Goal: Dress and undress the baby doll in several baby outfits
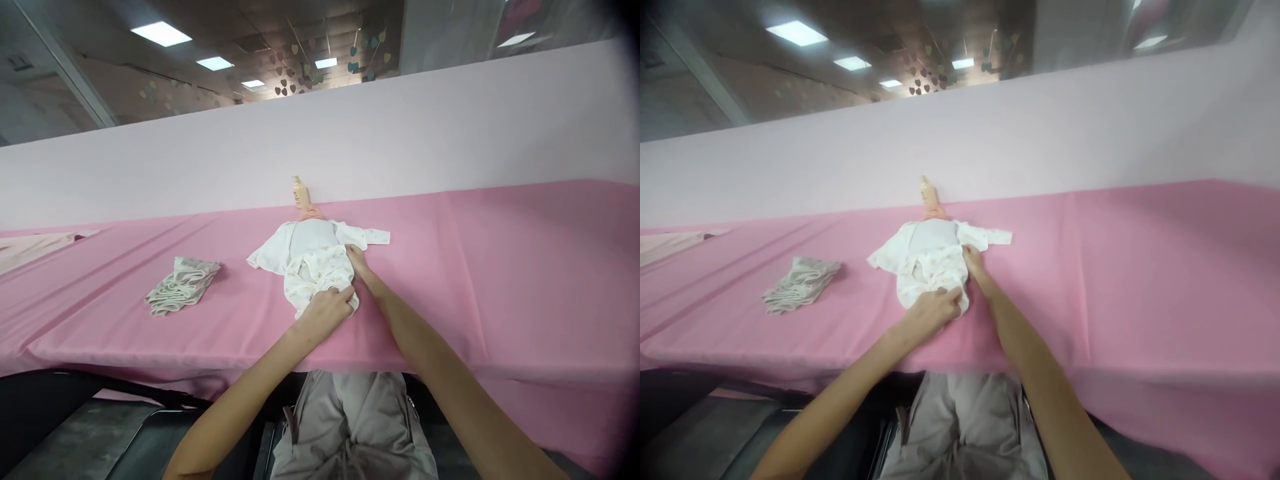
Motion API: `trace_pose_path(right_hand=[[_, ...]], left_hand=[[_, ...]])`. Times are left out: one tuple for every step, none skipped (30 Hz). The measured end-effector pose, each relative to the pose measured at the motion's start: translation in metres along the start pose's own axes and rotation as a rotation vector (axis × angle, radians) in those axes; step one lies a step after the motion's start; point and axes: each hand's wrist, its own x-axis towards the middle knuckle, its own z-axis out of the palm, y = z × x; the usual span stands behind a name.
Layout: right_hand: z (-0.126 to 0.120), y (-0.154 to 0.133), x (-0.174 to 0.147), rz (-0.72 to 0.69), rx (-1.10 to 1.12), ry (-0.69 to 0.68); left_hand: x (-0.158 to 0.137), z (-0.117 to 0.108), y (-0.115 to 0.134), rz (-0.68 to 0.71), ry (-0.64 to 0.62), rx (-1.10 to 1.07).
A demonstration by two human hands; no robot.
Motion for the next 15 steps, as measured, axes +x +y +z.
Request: trace_pose_path(right_hand=[[0.001, 0.001, 0.001, -0.007, -0.011, 0.014], [0.003, 0.002, 0.002, -0.013, -0.020, 0.026], [0.003, 0.002, 0.003, -0.020, -0.028, 0.035], [0.004, 0.003, 0.003, -0.027, -0.036, 0.042], [0.004, 0.002, 0.003, -0.036, -0.043, 0.047], [0.003, 0.002, 0.003, -0.047, -0.049, 0.046], [0.002, 0.002, 0.003, -0.059, -0.056, 0.039], [0.001, 0.001, 0.002, -0.072, -0.064, 0.027], [-0.001, 0.001, 0.001, -0.085, -0.071, 0.010], [-0.002, 0.000, -0.001, -0.099, -0.078, -0.010], [-0.003, -0.002, -0.003, -0.111, -0.084, -0.031], [-0.004, -0.003, -0.005, -0.121, -0.085, -0.051], [-0.004, -0.005, -0.007, -0.135, -0.092, -0.074], [-0.004, -0.008, -0.009, -0.159, -0.112, -0.102], [-0.003, -0.011, -0.012, -0.193, -0.151, -0.132]], left_hand=[[-0.002, 0.003, -0.002, 0.010, -0.002, 0.001], [-0.003, 0.007, -0.003, 0.019, 0.006, 0.007], [-0.005, 0.010, -0.003, 0.023, 0.021, 0.017], [-0.006, 0.013, -0.003, 0.021, 0.038, 0.026], [-0.008, 0.013, -0.002, 0.019, 0.053, 0.024], [-0.009, 0.012, -0.002, 0.018, 0.066, 0.007], [-0.011, 0.008, -0.002, 0.018, 0.071, -0.031], [-0.012, 0.002, -0.004, 0.018, 0.071, -0.093], [-0.013, -0.005, -0.008, 0.021, 0.066, -0.179], [-0.014, -0.012, -0.015, 0.033, 0.058, -0.285], [-0.013, -0.018, -0.024, 0.048, 0.055, -0.401], [-0.011, -0.022, -0.035, 0.070, 0.062, -0.523], [-0.008, -0.022, -0.047, 0.096, 0.091, -0.636], [-0.004, -0.019, -0.060, 0.079, 0.156, -0.722], [0.002, -0.011, -0.072, -0.027, 0.265, -0.759]])
